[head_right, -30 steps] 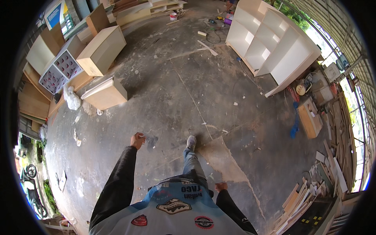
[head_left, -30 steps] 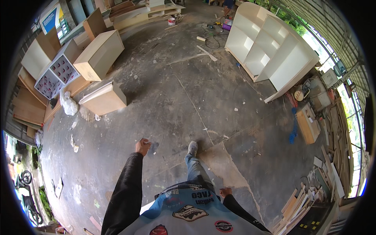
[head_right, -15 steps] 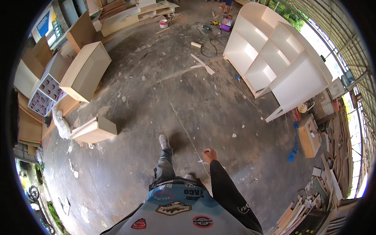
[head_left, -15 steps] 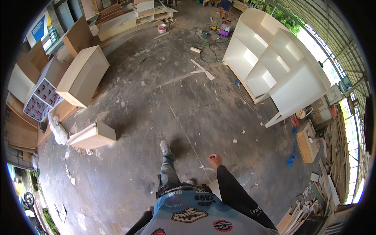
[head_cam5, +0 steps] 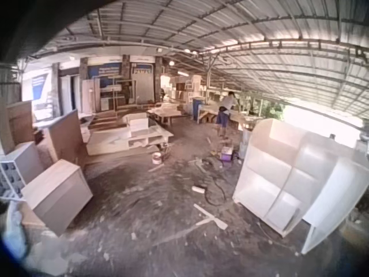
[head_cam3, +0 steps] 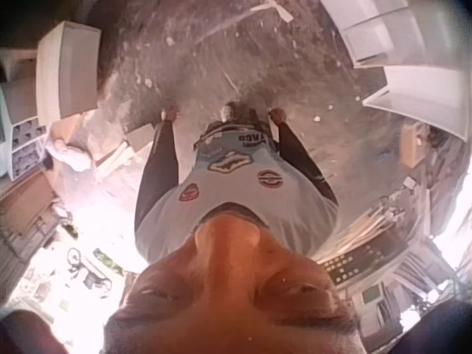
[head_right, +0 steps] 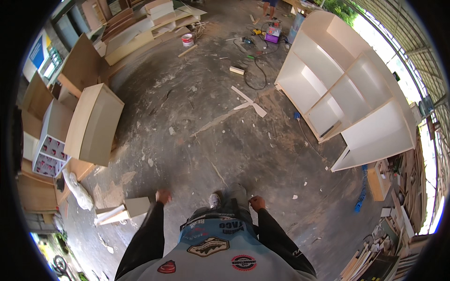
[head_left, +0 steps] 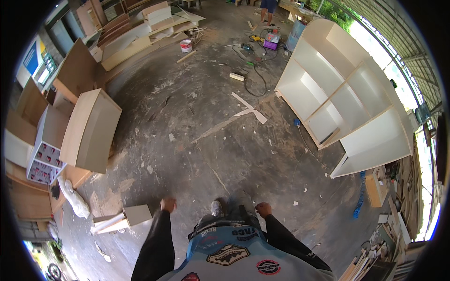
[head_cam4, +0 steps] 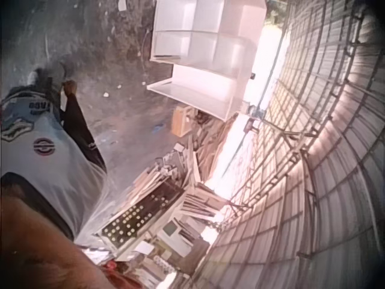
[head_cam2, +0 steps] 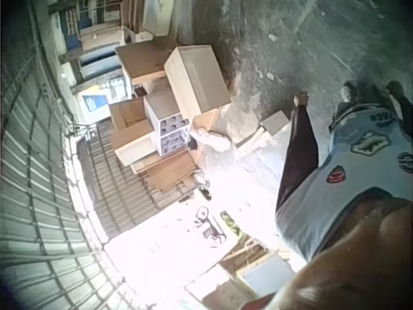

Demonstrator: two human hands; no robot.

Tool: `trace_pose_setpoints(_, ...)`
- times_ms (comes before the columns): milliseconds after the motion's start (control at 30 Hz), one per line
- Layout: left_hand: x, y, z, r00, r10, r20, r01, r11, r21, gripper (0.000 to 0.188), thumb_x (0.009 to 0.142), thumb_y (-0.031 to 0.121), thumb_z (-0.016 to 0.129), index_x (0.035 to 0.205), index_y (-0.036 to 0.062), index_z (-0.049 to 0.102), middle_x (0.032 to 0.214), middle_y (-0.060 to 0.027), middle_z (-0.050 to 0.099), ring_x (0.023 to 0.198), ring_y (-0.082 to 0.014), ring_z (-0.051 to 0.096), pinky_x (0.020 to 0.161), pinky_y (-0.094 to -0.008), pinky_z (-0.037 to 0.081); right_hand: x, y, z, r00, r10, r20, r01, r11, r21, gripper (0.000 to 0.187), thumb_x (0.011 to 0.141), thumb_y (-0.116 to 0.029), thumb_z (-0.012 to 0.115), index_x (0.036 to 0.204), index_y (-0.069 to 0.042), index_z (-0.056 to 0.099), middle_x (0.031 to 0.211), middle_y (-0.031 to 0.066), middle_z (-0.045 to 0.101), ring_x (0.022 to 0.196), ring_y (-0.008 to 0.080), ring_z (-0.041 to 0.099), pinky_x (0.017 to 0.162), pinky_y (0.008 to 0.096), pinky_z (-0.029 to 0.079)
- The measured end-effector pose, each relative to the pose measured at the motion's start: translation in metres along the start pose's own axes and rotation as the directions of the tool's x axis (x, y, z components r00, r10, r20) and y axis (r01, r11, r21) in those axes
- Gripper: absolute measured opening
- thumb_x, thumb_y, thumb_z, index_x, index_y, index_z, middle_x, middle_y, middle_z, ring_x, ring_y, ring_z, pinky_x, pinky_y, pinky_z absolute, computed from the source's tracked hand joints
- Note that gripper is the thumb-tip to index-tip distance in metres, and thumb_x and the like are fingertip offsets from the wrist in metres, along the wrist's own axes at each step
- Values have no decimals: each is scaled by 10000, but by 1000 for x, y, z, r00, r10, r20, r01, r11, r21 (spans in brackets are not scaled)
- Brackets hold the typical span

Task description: The person sands the edges and corners of two wooden planks using an electric orbital sander, turning them over and checking the smoothness by hand before placing them aside.

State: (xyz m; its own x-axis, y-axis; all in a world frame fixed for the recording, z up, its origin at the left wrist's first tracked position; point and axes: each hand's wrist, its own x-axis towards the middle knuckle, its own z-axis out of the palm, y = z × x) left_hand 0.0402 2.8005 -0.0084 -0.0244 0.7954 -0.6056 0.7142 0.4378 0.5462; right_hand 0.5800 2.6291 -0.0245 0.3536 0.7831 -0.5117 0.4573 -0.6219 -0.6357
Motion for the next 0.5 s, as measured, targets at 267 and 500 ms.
trace_pose_setpoints(267, 238, 297, -96, 988, 148, -54, -151, 801, -579, 176, 954, 184, 653, 1018, 21, 670, 783, -88, 692, 657, -175, 671, 580, -322, 528, 158, -12, 15, 984, 151, 90, -119, 949, -291, 312, 761, -369, 728, 817, -65, 772, 850, 209, 737, 854, 372, 725, 777, 455, 561)
trace_pose_setpoints(500, 344, 300, -87, 995, 52, 91, -12, 918, -396, 251, 933, 286, 639, 914, 50, 721, 780, -81, 738, 595, -172, 686, 538, -311, 550, 361, -142, -57, 996, 48, 69, -20, 934, -356, 341, 772, -403, 712, 814, -68, 761, 875, 241, 724, 896, 432, 697, 786, 498, 550)
